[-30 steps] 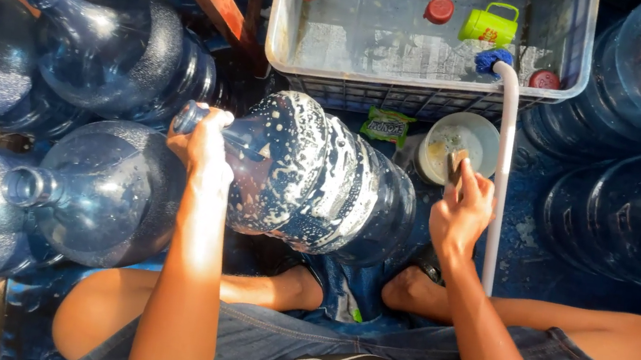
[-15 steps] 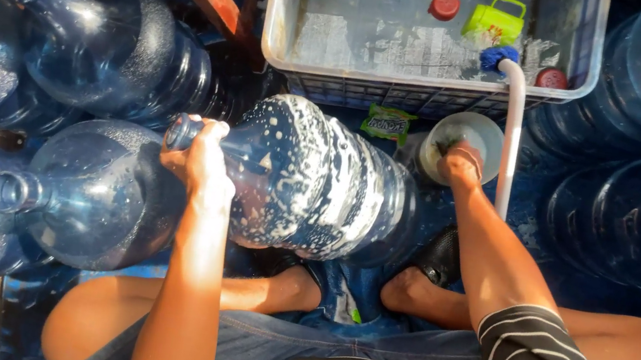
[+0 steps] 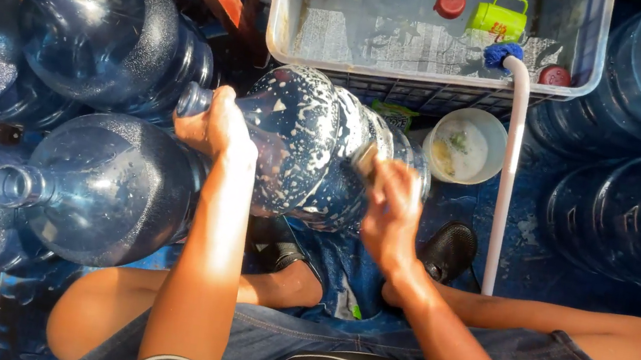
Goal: Scrubbing the exterior of a large plastic water gallon with a sponge and soapy water.
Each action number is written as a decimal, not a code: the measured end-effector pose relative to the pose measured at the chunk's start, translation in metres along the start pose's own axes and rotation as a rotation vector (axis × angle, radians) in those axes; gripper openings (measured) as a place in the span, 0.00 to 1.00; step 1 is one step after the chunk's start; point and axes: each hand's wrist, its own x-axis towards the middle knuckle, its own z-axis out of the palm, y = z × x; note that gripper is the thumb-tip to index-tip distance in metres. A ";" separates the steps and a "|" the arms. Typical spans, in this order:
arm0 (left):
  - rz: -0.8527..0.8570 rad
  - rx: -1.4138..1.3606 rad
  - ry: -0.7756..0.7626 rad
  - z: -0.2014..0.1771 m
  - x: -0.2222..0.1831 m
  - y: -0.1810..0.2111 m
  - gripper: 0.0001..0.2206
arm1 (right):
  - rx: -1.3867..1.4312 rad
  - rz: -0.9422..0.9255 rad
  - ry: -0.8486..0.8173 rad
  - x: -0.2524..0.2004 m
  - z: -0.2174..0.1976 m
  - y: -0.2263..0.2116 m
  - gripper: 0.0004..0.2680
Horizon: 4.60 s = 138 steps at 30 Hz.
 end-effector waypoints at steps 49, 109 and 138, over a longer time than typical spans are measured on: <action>0.020 0.044 -0.389 -0.053 -0.019 0.038 0.19 | -0.098 0.135 0.117 -0.018 -0.045 0.065 0.21; -0.065 0.055 -0.206 -0.045 -0.030 0.041 0.17 | -0.189 -0.099 0.050 -0.038 -0.019 0.042 0.15; 0.015 -0.105 -0.339 -0.074 -0.037 0.030 0.17 | -0.793 0.900 -0.589 0.028 -0.019 0.362 0.12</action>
